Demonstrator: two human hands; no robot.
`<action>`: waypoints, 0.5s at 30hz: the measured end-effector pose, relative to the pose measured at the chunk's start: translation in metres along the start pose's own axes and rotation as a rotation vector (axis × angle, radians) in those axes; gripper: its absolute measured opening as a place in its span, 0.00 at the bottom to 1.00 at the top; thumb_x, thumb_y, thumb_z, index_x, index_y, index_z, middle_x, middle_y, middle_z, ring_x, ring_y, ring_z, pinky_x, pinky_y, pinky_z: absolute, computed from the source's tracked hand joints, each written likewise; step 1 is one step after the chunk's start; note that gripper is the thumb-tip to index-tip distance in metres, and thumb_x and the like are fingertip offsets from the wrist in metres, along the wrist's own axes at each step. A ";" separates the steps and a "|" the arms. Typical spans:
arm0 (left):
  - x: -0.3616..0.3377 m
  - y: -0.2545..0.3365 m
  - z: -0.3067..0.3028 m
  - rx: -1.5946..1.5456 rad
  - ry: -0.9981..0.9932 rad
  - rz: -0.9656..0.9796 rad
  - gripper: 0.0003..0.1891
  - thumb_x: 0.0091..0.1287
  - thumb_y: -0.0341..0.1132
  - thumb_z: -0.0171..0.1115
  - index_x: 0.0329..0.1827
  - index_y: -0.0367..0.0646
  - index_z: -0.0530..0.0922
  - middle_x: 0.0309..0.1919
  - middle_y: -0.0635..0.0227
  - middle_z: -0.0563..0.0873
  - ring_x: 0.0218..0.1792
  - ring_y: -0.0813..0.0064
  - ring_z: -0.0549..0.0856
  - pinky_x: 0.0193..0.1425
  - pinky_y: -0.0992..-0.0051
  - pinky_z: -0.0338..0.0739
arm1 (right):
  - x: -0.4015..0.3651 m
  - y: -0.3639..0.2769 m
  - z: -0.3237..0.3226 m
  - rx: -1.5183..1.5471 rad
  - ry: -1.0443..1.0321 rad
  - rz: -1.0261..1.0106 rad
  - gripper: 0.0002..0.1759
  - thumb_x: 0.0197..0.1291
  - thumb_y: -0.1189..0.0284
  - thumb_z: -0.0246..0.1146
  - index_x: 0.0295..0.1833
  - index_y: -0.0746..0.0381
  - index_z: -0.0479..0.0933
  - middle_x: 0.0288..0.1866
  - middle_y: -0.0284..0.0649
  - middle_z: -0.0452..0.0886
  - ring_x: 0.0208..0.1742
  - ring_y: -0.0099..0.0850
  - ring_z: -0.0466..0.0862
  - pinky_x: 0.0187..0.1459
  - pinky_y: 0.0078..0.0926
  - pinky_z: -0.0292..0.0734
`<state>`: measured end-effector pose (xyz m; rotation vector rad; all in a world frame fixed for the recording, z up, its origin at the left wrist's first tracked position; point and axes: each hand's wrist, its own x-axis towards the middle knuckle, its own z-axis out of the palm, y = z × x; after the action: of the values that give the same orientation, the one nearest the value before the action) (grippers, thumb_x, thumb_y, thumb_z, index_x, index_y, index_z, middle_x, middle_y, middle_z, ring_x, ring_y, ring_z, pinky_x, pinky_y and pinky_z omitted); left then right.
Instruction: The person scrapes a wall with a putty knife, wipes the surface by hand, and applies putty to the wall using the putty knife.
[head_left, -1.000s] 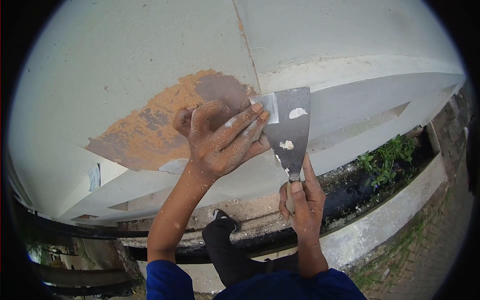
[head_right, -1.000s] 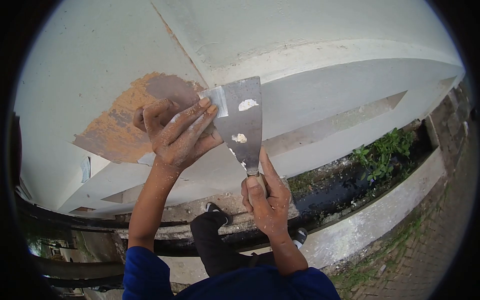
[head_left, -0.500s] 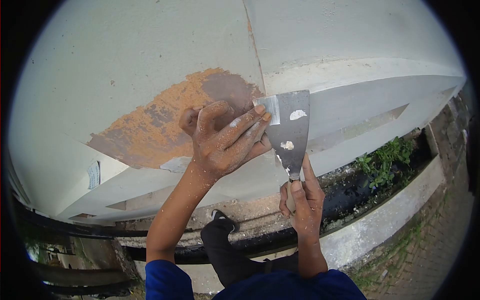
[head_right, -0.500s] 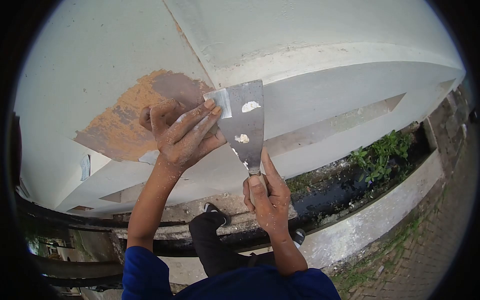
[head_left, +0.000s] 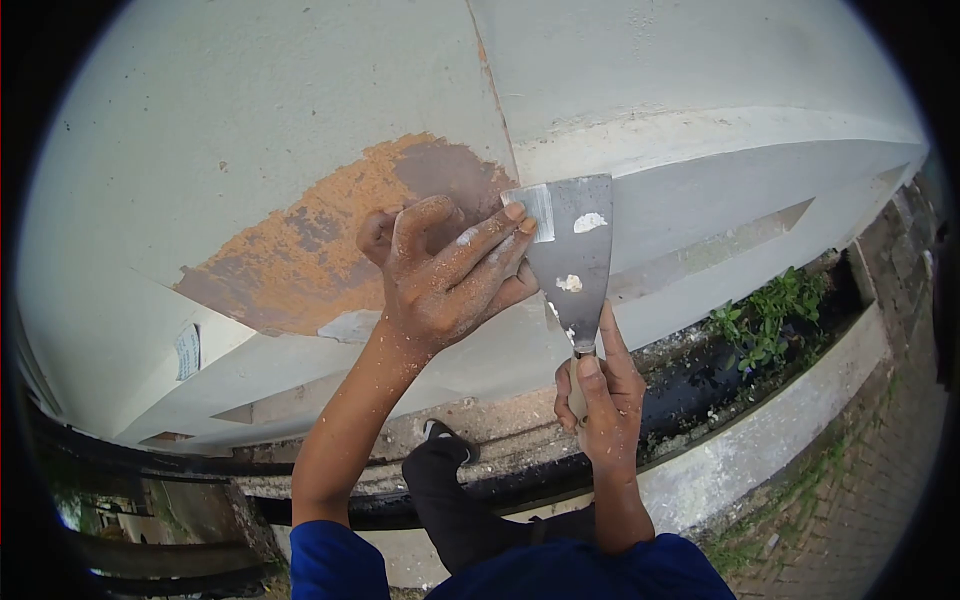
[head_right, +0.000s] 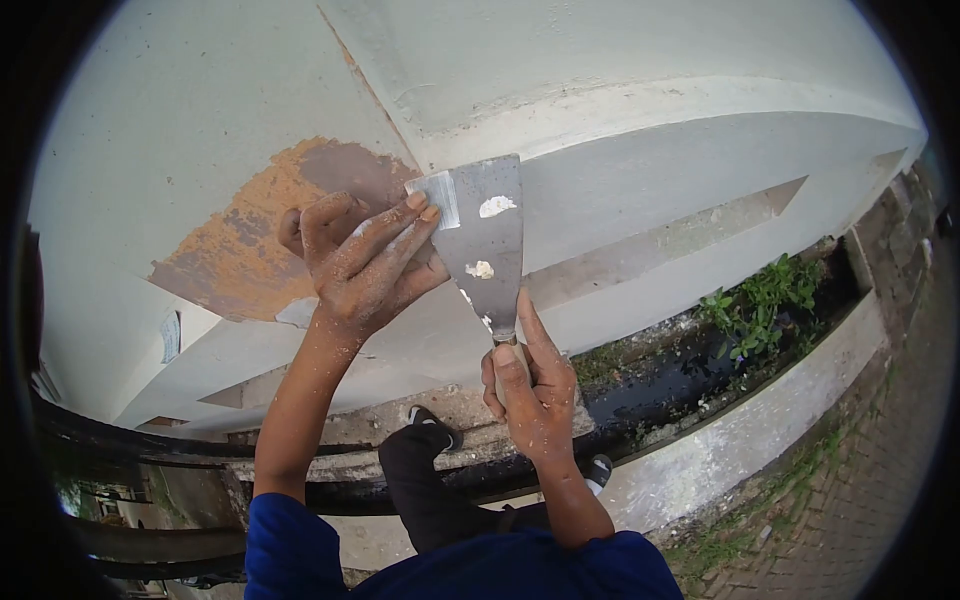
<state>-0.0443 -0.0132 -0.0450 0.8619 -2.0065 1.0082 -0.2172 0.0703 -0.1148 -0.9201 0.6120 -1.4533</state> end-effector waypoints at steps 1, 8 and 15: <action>0.002 0.001 0.000 -0.005 -0.007 0.020 0.21 0.45 0.56 0.70 0.41 0.60 0.87 0.43 0.88 0.87 0.47 0.68 0.74 0.62 0.59 0.48 | 0.001 0.004 -0.001 0.008 0.007 0.002 0.31 0.71 0.70 0.52 0.75 0.66 0.51 0.24 0.32 0.73 0.19 0.13 0.66 0.17 0.12 0.63; 0.008 0.002 -0.001 -0.011 0.004 0.018 0.22 0.44 0.57 0.70 0.40 0.59 0.87 0.44 0.88 0.87 0.46 0.68 0.75 0.62 0.58 0.48 | -0.005 -0.001 -0.008 -0.025 0.004 0.033 0.31 0.71 0.69 0.52 0.75 0.64 0.52 0.23 0.32 0.72 0.18 0.14 0.65 0.17 0.14 0.61; -0.003 0.006 0.004 -0.015 -0.011 0.016 0.21 0.44 0.57 0.70 0.39 0.59 0.88 0.44 0.88 0.87 0.47 0.69 0.74 0.62 0.59 0.49 | 0.000 0.008 -0.013 -0.017 0.017 0.038 0.32 0.70 0.64 0.53 0.74 0.65 0.53 0.22 0.33 0.71 0.16 0.15 0.65 0.15 0.13 0.61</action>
<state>-0.0487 -0.0129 -0.0518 0.8462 -2.0306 0.9977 -0.2232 0.0673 -0.1282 -0.9060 0.6518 -1.4250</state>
